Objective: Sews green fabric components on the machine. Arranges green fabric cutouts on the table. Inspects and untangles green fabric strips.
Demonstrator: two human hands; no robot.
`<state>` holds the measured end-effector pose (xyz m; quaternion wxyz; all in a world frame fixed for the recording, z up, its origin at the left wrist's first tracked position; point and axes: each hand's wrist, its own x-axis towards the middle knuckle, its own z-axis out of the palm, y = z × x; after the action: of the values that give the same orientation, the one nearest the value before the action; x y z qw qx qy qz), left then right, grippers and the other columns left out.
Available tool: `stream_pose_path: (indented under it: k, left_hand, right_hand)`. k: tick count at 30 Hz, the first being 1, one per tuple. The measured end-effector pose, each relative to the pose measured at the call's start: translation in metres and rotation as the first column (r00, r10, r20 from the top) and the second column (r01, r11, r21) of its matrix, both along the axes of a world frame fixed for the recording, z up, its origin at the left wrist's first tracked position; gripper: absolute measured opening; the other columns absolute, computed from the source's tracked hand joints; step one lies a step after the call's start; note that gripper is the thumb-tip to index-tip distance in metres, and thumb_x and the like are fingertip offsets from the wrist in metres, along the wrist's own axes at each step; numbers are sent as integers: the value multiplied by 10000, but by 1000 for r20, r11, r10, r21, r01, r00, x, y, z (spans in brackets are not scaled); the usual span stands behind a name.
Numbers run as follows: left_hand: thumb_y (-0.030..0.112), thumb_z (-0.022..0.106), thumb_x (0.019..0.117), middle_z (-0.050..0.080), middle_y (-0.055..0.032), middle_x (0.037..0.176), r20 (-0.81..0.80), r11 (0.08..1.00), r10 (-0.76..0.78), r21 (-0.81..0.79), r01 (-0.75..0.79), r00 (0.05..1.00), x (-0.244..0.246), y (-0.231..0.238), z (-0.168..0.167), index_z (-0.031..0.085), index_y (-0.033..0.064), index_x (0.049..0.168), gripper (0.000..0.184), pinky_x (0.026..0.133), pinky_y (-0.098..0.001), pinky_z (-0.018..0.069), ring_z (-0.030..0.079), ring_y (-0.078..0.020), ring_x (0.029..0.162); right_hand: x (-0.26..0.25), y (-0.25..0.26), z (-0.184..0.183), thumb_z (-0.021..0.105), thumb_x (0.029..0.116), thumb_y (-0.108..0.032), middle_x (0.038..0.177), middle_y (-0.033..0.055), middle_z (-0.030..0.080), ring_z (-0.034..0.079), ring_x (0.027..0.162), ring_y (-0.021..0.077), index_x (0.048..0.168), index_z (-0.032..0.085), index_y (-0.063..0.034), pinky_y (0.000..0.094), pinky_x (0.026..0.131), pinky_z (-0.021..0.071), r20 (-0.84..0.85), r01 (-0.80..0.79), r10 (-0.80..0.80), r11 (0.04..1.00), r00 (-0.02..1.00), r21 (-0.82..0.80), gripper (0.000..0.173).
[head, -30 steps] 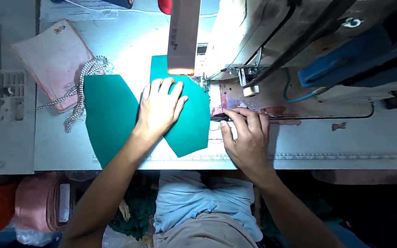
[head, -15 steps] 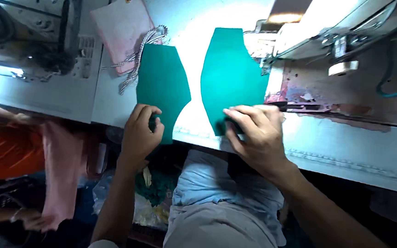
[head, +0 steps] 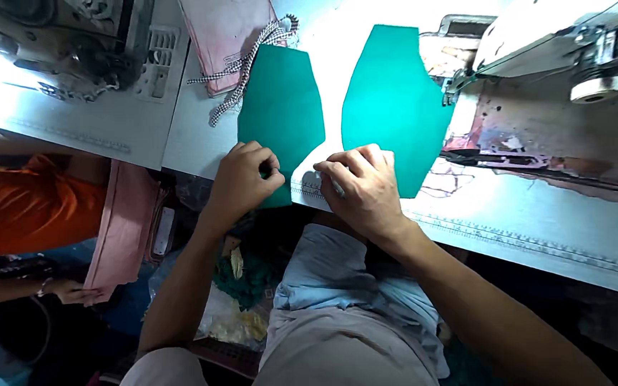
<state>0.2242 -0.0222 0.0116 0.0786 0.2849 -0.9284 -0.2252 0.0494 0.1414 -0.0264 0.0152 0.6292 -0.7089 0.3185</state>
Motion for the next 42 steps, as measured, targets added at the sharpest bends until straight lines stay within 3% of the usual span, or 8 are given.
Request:
stream_pose_path:
  k: [4,7,10,13,21,26,36,42]
  left_hand:
    - [192,687,874,687,18,890,-117,978,72,205,-47,991,7,-11,-2,749,127,900,93,754,-244,534,648,-46,846]
    - [188,687,877,691,32,902,-147,964,100,259,-59,984,9,-11,-3,753,132,905,91,757,-216,531,645,-18,850]
    - [180,687,884,692,32,910,-156,959,120,272,-74,981,9,-9,-3,749,134,906,80,762,-211,530,646,-18,858]
    - [171,689,884,689,27,918,-157,956,119,285,-71,980,10,-9,-3,749,132,914,77,769,-211,534,647,-23,868]
    - [156,686,887,696,37,928,-209,934,124,355,-43,970,14,-13,-4,744,131,915,69,764,-202,546,654,-13,864]
    - [177,676,933,700,13,1008,-219,924,70,381,19,973,13,-11,1,751,106,1034,145,829,-209,568,670,-28,920]
    - [196,648,968,706,9,1052,-231,901,33,429,71,972,17,-16,1,754,102,1068,173,862,-216,576,676,-33,962]
    - [313,702,957,710,43,929,-180,891,110,455,-17,977,7,-15,6,761,132,985,192,762,-216,582,678,-23,835]
  right_hand:
    - [15,-8,14,620,999,-271,825,53,715,680,717,182,1076,740,-60,367,628,564,297,-16,-15,995,955,102,255]
    - [25,-19,31,641,1006,-366,866,-25,754,680,660,63,1092,744,-128,274,575,560,595,-52,-127,960,794,274,273]
    - [29,-28,34,656,1015,-310,834,-29,744,652,574,66,1061,753,-152,270,500,551,732,-119,-172,937,659,327,191]
    - [33,-32,31,638,1021,-219,739,-2,707,616,523,83,989,747,-132,278,467,517,731,-109,-164,944,662,311,143]
    - [40,-32,32,657,1006,-246,687,-9,665,600,526,95,921,705,-140,298,463,489,701,-62,-180,950,690,305,145]
    - [42,-36,29,672,994,-246,716,-29,679,613,583,69,918,721,-142,284,526,491,686,-27,-210,948,697,317,138]
    - [46,-34,31,650,1017,-310,655,-31,633,563,506,78,897,684,-144,279,443,441,685,-15,-200,956,701,294,206]
    - [48,-34,30,707,983,-293,689,-25,652,579,531,84,921,693,-141,289,465,460,678,-4,-195,960,709,281,165]
